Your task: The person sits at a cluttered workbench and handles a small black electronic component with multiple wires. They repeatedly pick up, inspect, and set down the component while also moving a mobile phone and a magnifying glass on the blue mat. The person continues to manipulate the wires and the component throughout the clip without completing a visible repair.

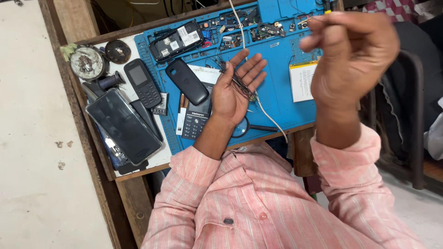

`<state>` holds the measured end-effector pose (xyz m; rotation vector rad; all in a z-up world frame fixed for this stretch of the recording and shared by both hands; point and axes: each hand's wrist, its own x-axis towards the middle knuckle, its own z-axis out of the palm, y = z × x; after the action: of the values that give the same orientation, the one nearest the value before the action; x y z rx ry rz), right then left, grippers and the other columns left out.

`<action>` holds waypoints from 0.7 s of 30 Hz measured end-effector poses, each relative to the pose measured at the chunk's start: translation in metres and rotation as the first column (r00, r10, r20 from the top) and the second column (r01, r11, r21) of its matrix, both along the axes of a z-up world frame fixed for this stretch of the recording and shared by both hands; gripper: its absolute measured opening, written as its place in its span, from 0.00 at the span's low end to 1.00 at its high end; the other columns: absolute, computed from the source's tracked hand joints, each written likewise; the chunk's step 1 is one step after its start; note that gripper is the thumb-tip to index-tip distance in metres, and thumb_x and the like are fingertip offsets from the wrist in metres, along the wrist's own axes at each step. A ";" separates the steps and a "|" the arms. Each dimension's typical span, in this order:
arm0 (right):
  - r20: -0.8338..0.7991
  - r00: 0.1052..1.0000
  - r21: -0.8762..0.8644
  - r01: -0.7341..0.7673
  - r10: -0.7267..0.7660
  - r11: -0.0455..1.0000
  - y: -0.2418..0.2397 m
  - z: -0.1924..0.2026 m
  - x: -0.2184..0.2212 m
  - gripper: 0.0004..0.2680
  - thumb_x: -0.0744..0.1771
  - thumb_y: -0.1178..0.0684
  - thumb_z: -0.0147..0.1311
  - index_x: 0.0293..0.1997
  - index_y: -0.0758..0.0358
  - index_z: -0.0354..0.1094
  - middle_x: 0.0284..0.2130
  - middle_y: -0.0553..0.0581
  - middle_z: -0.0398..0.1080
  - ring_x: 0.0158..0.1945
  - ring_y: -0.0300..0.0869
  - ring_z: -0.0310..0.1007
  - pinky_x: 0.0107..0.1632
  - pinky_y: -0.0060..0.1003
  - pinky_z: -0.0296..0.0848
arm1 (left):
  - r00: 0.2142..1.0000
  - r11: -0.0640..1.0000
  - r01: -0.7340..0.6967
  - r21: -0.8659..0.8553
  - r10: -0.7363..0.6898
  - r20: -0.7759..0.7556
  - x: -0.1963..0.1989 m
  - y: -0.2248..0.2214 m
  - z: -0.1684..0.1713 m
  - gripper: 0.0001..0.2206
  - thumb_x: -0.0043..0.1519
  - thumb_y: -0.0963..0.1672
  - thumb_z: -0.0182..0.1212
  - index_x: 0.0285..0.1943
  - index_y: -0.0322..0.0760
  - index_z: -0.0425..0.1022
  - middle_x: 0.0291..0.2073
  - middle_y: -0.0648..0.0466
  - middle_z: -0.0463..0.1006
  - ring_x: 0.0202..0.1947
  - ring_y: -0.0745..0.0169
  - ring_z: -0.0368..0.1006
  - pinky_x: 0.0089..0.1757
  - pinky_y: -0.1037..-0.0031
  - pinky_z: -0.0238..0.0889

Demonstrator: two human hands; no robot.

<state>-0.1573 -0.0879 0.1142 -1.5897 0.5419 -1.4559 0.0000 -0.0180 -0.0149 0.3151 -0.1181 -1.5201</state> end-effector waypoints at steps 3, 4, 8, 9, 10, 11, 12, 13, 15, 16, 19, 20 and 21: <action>-0.326 0.942 -0.141 0.035 -0.080 0.989 0.004 -0.006 0.014 0.04 0.71 0.60 0.62 0.46 0.70 0.72 0.44 0.61 0.77 0.44 0.43 0.80 0.49 0.35 0.80 | 1.000 1.000 0.019 -0.023 -0.019 0.001 0.001 0.000 0.005 0.23 0.77 0.50 0.35 0.74 0.31 0.60 0.65 0.38 0.71 0.67 0.43 0.67 0.65 0.54 0.62; -0.436 0.894 -0.213 0.007 -0.101 0.977 0.007 -0.010 0.017 0.03 0.70 0.62 0.63 0.45 0.69 0.73 0.45 0.61 0.77 0.48 0.44 0.79 0.51 0.36 0.78 | 1.000 0.999 0.023 -0.026 -0.023 0.000 0.001 -0.001 0.006 0.23 0.78 0.50 0.35 0.76 0.31 0.59 0.66 0.39 0.71 0.67 0.44 0.67 0.64 0.55 0.61; -0.604 0.792 -0.211 -0.050 -0.091 0.976 0.022 -0.034 0.018 0.05 0.67 0.64 0.64 0.45 0.68 0.76 0.45 0.61 0.74 0.49 0.45 0.77 0.51 0.35 0.76 | 1.000 0.997 0.020 -0.078 -0.021 -0.005 0.000 0.001 0.002 0.23 0.79 0.48 0.36 0.78 0.28 0.57 0.68 0.39 0.70 0.69 0.45 0.66 0.63 0.59 0.60; -0.612 0.788 -0.175 -0.050 -0.069 0.983 0.026 -0.039 0.015 0.04 0.67 0.64 0.64 0.45 0.68 0.75 0.44 0.61 0.74 0.47 0.44 0.77 0.49 0.34 0.76 | 1.000 0.994 0.017 -0.105 -0.017 -0.004 0.000 0.002 0.000 0.23 0.79 0.48 0.37 0.77 0.27 0.57 0.68 0.38 0.70 0.70 0.44 0.66 0.63 0.60 0.60; -0.617 0.783 -0.150 -0.022 -0.076 0.988 0.028 -0.042 0.012 0.04 0.67 0.64 0.64 0.44 0.67 0.75 0.42 0.60 0.73 0.44 0.43 0.76 0.47 0.33 0.75 | 1.000 0.995 0.011 -0.098 -0.012 -0.009 0.000 0.002 -0.001 0.23 0.78 0.47 0.37 0.77 0.27 0.57 0.68 0.38 0.70 0.70 0.44 0.66 0.65 0.59 0.59; -0.623 0.778 -0.124 0.006 -0.082 0.992 0.031 -0.044 0.008 0.04 0.66 0.64 0.64 0.42 0.67 0.75 0.41 0.59 0.72 0.41 0.41 0.75 0.44 0.32 0.74 | 1.000 0.996 0.005 -0.091 -0.007 -0.014 0.000 0.003 -0.001 0.22 0.78 0.47 0.37 0.76 0.27 0.58 0.67 0.38 0.71 0.70 0.44 0.66 0.67 0.58 0.59; -0.629 0.772 -0.107 0.037 -0.096 0.994 0.033 -0.045 0.005 0.04 0.66 0.64 0.64 0.41 0.67 0.75 0.39 0.58 0.72 0.38 0.40 0.74 0.42 0.31 0.73 | 1.000 0.996 0.002 -0.092 -0.004 -0.020 -0.001 0.001 0.000 0.22 0.78 0.47 0.38 0.76 0.27 0.58 0.67 0.38 0.71 0.70 0.44 0.66 0.68 0.57 0.59; -0.627 0.773 -0.107 0.040 -0.098 0.994 0.034 -0.046 0.003 0.04 0.66 0.64 0.64 0.41 0.67 0.75 0.39 0.57 0.72 0.37 0.39 0.72 0.41 0.31 0.72 | 1.000 0.997 0.001 -0.081 -0.003 -0.026 -0.001 0.000 0.000 0.22 0.77 0.46 0.37 0.76 0.27 0.58 0.66 0.38 0.71 0.70 0.43 0.66 0.68 0.56 0.59; -0.625 0.773 -0.105 0.048 -0.104 0.993 0.039 -0.049 0.000 0.04 0.65 0.64 0.65 0.41 0.67 0.75 0.38 0.57 0.71 0.36 0.37 0.70 0.39 0.30 0.70 | 0.999 0.998 0.002 -0.060 -0.004 -0.038 0.000 0.000 0.000 0.21 0.77 0.45 0.37 0.75 0.28 0.58 0.65 0.38 0.71 0.69 0.42 0.66 0.68 0.54 0.58; -0.627 0.771 -0.098 0.065 -0.112 0.993 0.041 -0.050 0.001 0.04 0.65 0.64 0.65 0.40 0.67 0.75 0.38 0.57 0.71 0.34 0.37 0.70 0.37 0.30 0.70 | 0.998 0.997 0.000 -0.073 -0.004 -0.055 0.000 0.000 0.000 0.21 0.75 0.44 0.37 0.75 0.28 0.59 0.64 0.37 0.72 0.69 0.41 0.66 0.68 0.53 0.58; -0.628 0.768 -0.075 0.103 -0.127 0.992 0.047 -0.057 0.002 0.04 0.64 0.64 0.65 0.38 0.67 0.74 0.36 0.56 0.71 0.31 0.36 0.68 0.35 0.29 0.68 | 0.995 0.995 -0.012 -0.103 0.002 -0.095 0.001 0.001 -0.005 0.22 0.70 0.42 0.38 0.73 0.27 0.61 0.62 0.35 0.73 0.68 0.38 0.66 0.69 0.50 0.57; -0.627 0.768 -0.070 0.111 -0.130 0.991 0.048 -0.059 0.001 0.04 0.64 0.64 0.64 0.38 0.67 0.74 0.36 0.56 0.71 0.31 0.35 0.68 0.35 0.29 0.68 | 0.995 0.994 -0.018 -0.110 0.007 -0.103 0.002 0.001 -0.006 0.23 0.69 0.41 0.38 0.73 0.27 0.61 0.61 0.35 0.74 0.68 0.37 0.67 0.69 0.49 0.57; -0.626 0.768 -0.065 0.119 -0.134 0.991 0.049 -0.061 0.001 0.03 0.64 0.64 0.64 0.37 0.68 0.73 0.35 0.56 0.71 0.32 0.35 0.68 0.35 0.29 0.68 | 0.994 0.993 -0.025 -0.116 0.012 -0.110 0.002 0.001 -0.008 0.23 0.68 0.41 0.39 0.73 0.26 0.62 0.60 0.34 0.74 0.68 0.36 0.67 0.69 0.49 0.57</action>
<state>-0.1566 -0.0386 0.0536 -2.0962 1.0366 -0.9845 0.0019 -0.0171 -0.0225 0.1386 -0.1170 -1.5016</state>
